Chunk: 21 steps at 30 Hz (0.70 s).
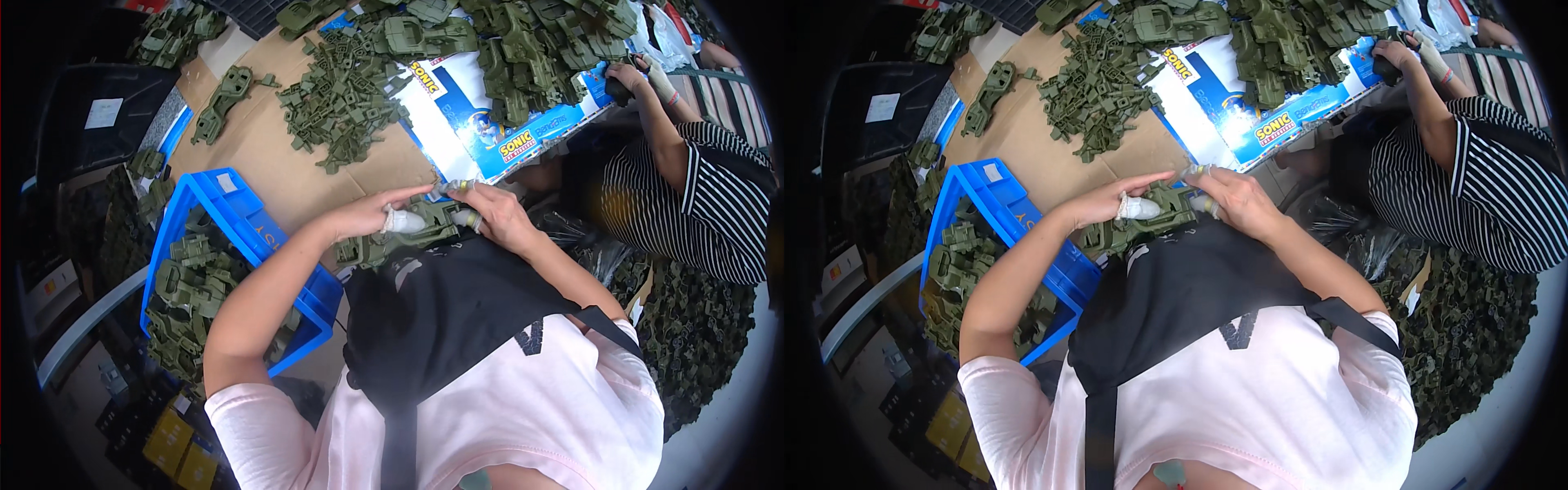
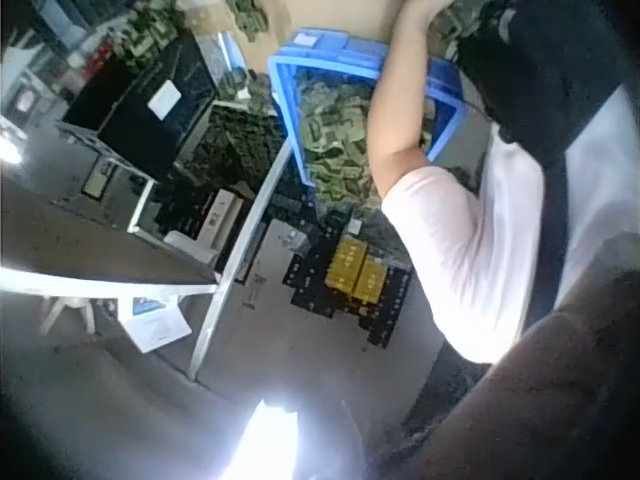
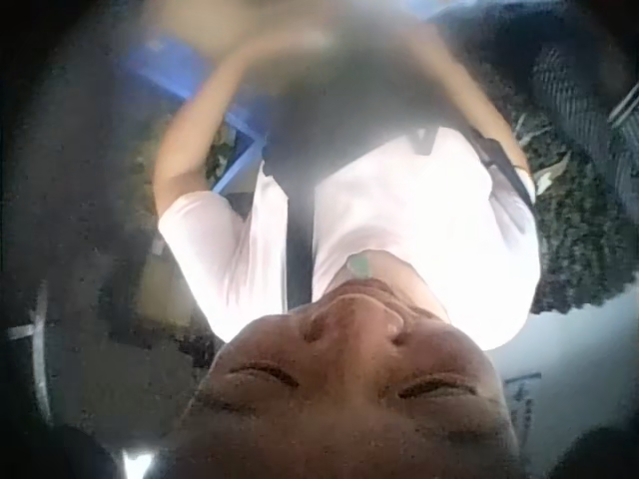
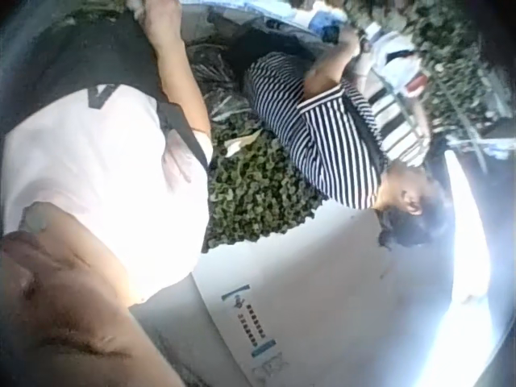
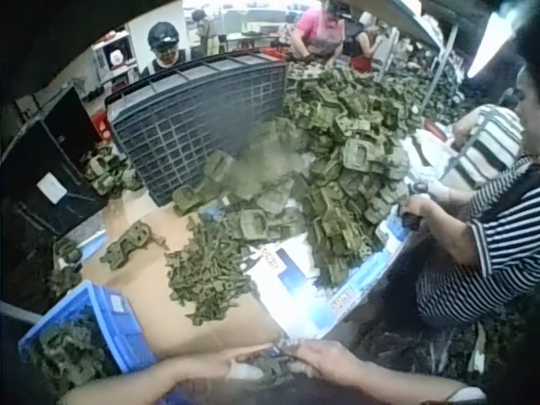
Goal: The person sorts green plastic parts from a blue crate onto a table. They pick up handfuls of parts, separate them, and place them into piles on the table surface. The person occasionally moves the crate to access more parts.
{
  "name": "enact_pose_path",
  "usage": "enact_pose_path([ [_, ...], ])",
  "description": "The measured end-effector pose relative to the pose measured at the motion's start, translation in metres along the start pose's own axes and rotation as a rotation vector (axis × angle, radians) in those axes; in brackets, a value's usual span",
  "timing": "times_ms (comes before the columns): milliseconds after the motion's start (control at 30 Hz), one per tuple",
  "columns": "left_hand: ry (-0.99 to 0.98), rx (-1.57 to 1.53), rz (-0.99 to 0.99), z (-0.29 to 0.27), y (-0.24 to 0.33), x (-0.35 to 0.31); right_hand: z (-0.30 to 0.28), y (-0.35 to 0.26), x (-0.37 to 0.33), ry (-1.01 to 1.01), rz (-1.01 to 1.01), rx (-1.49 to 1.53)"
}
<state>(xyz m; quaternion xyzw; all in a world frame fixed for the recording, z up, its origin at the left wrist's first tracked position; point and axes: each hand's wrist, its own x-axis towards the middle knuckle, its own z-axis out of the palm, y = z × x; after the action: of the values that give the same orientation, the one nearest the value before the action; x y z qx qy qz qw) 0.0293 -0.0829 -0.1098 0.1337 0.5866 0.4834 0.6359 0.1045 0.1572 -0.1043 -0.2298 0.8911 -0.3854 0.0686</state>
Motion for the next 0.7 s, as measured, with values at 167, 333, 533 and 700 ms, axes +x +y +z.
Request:
enact_pose_path([
  [167,0.004,0.048,0.046,0.002,0.000,0.000,-0.003,0.001,0.001,-0.096,0.050,-0.032],
  [333,0.053,0.013,0.083,0.012,0.001,-0.005,-0.028,-0.015,0.019,-0.216,0.090,0.132],
  [533,0.184,0.244,0.045,0.016,0.007,-0.012,-0.021,-0.022,0.034,-0.377,0.356,0.369],
  [700,0.123,0.454,-0.026,0.003,-0.007,-0.023,0.003,0.008,0.040,-0.554,0.471,0.673],
])
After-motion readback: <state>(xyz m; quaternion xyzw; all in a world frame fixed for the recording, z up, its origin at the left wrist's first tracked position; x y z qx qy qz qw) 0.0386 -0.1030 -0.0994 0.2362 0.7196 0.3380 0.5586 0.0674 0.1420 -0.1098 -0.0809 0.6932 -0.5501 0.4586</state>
